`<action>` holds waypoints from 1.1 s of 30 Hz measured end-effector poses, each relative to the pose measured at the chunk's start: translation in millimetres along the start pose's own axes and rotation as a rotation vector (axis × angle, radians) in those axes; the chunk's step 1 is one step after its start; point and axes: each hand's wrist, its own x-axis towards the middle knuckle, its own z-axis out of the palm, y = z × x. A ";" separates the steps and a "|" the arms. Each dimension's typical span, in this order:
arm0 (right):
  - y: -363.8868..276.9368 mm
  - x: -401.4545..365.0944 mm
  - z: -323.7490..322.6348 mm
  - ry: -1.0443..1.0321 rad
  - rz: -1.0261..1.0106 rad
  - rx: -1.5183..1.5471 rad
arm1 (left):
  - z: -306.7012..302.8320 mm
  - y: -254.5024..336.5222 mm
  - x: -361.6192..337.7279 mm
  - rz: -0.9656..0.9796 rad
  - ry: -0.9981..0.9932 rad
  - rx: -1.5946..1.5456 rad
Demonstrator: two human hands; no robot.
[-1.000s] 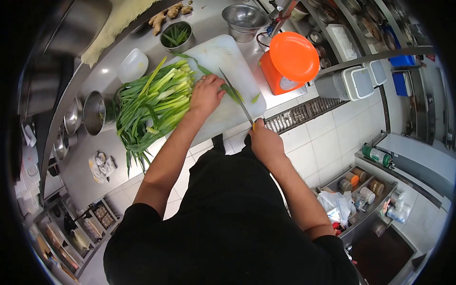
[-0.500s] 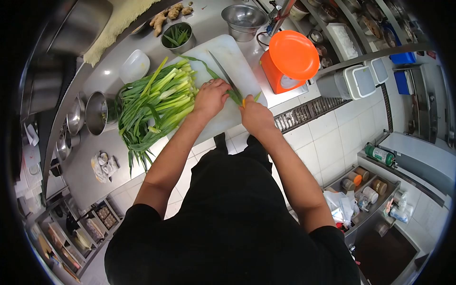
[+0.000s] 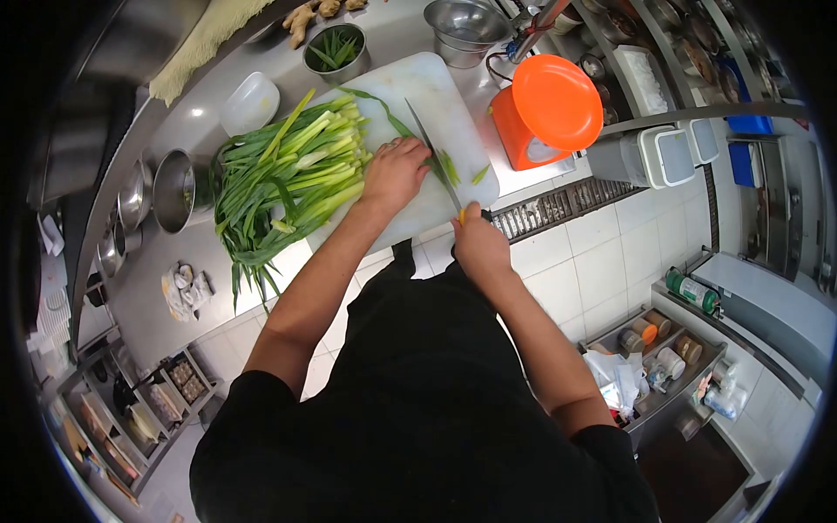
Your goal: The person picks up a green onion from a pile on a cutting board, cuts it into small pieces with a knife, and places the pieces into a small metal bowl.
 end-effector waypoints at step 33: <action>-30.1 39.7 -45.6 -0.023 -0.108 0.043 | -4.5 -7.4 4.0 -0.019 -0.046 0.046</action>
